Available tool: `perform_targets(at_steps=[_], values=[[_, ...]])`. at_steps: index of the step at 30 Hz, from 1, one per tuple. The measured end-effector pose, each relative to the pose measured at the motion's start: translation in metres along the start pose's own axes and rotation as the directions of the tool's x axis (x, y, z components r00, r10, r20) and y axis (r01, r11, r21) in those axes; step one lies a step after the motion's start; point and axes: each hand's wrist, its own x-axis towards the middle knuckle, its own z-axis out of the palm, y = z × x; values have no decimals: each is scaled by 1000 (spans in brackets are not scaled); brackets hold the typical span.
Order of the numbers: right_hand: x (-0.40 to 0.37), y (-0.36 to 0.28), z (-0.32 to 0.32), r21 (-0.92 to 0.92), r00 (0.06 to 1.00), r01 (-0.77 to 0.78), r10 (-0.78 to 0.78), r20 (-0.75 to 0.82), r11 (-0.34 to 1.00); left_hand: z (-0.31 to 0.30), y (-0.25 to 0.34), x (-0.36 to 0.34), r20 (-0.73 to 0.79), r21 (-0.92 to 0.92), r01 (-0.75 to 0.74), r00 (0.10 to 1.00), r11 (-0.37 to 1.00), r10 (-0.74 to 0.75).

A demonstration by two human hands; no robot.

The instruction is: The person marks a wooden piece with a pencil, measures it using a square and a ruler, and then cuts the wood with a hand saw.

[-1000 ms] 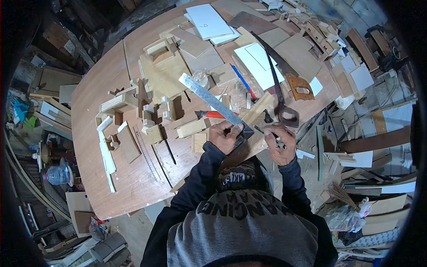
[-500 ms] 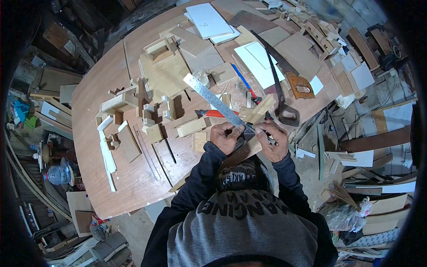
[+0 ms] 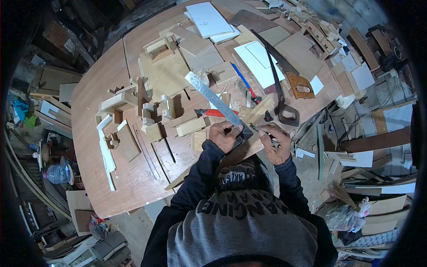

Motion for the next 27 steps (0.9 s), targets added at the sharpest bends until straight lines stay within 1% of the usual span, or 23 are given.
perform_targets(at_steps=[2, 3, 4, 5, 6, 7, 8, 9, 12, 14, 15, 17, 18, 20, 22, 24, 27], values=[[0, 6, 3, -52, 999, -3, 5, 35, 999, -1, 2, 0, 17, 17, 9, 1000, 1000, -9], [-1, 6, 5, -50, 999, -4, 6, 37, 999, -2, 3, -1, 32, 37, 19, 999, 999, -20], [-2, 5, 6, 7, 999, -22, 22, 33, 1000, -3, 5, -1, 30, 37, 20, 999, 999, -21], [-2, 5, 7, 63, 999, -39, 37, 29, 997, -4, 7, -1, 46, 34, 54, 997, 998, -56], [-2, 7, 8, 63, 999, -40, 38, 30, 997, -4, 8, -2, 64, 32, 89, 994, 996, -91], [-2, 11, 8, 22, 999, -13, 12, 35, 1000, -4, 7, -2, 64, 32, 89, 994, 996, -91], [-1, 13, 8, -20, 999, 15, -14, 39, 1000, -3, 5, -1, 55, 24, 49, 997, 999, -50], [-1, 14, 9, -21, 999, 15, -14, 39, 1000, -2, 3, -1, 46, 16, 9, 999, 1000, -10], [2, 4, 10, -49, 999, 24, -22, 42, 998, -3, 2, -1, 77, 47, 38, 996, 998, -42], [9, -23, 10, -30, 999, -30, 31, 27, 999, -4, 6, -1, 76, 25, 40, 996, 999, -42], [9, -22, 11, -30, 999, -30, 30, 28, 999, -5, 8, 0, 73, 2, 41, 996, 999, -41], [8, -18, 13, -52, 1000, 22, -23, -10, 998, -5, 0, 0, 85, 10, 28, 996, 1000, -28], [6, -8, 13, -53, 1000, 22, -22, -9, 998, -4, -2, 0, 98, 18, 12, 995, 1000, -14], [3, 9, 11, -67, 997, -24, 29, 66, 997, -4, 1, -1, 95, 31, 15, 995, 999, -18], [0, 12, 10, -53, 998, -20, 23, 60, 998, -4, 1, 0, 86, 45, 16, 996, 999, -20], [1, 9, 10, -39, 998, -17, 19, 60, 999, -4, -5, 0, 72, -4, 46, 996, 999, -45], [1, 8, 13, -44, 998, -35, 38, 54, 998, -4, -1, -1, 70, 3, 65, 995, 998, -65]])
